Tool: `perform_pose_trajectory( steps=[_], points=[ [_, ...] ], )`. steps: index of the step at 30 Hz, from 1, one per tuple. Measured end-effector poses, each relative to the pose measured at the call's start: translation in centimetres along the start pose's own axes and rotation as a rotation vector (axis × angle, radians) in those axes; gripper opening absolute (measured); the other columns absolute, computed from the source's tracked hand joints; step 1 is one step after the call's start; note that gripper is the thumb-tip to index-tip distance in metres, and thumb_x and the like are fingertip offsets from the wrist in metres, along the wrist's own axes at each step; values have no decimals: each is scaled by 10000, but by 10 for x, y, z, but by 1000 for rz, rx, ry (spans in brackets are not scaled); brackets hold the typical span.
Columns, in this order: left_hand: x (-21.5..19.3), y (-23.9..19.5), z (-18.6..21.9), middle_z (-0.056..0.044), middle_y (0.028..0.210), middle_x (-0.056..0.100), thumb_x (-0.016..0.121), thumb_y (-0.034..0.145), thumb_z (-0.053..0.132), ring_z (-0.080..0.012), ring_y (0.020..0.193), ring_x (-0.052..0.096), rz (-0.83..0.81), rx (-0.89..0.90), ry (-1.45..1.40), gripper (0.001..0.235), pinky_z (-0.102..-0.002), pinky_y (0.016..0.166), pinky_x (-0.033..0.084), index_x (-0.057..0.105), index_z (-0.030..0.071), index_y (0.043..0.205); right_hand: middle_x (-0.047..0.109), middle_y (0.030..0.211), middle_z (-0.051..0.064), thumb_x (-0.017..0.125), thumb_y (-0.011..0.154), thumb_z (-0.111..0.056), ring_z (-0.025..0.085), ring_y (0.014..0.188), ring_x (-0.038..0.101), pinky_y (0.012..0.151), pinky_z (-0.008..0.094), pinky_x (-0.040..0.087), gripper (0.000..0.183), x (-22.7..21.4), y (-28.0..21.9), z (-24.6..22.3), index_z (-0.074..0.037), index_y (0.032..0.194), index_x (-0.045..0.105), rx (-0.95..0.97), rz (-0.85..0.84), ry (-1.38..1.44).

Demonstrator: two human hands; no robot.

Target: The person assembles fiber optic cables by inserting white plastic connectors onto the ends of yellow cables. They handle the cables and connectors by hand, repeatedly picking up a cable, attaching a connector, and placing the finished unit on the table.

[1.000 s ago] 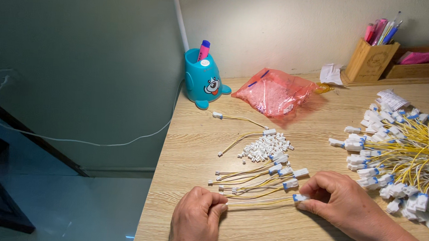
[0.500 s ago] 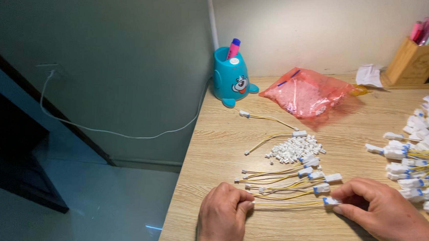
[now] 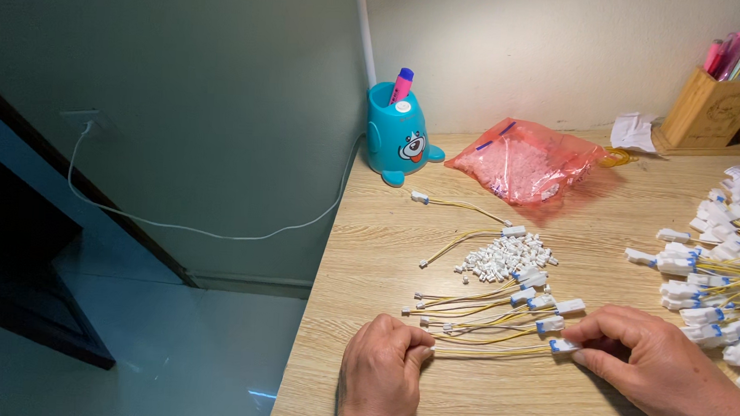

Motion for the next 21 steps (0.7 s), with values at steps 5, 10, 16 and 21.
perform_pose_trajectory(
  steps=[5,10,16,21],
  points=[
    [-1,0,1,43,778,624,753,752,205,-212,737,616,-4,16,0,78,-372,677,464,747,234,825,843,761,-118,797,708,-192,20,690,738,715,182,544,161,-1,-2,-3,-244,832,886,33,-12,-22],
    [-6,2,6,47,792,640,689,788,184,-197,745,627,19,21,-23,81,-370,684,472,741,224,835,887,855,-145,783,713,-237,8,815,783,833,178,543,188,-1,2,0,-259,873,879,-12,-26,-21],
    [-11,6,5,61,798,684,682,803,224,-147,789,661,-42,-122,-130,69,-317,716,495,748,222,823,895,900,-164,795,714,-268,2,809,784,822,176,542,206,-2,2,0,-270,900,883,44,-42,-12],
    [-13,6,4,80,815,698,690,789,232,-113,821,676,-73,-210,-180,56,-290,735,507,742,224,808,887,882,-142,800,727,-243,21,735,751,735,183,546,203,-3,-1,-4,-254,907,895,112,-46,14]
  ],
)
Point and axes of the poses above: each hand's wrist, its own y-axis towards the middle knuckle, its own x-axis out of the palm, z = x × y, the point moved 4 cm from there along y, towards the middle knuckle
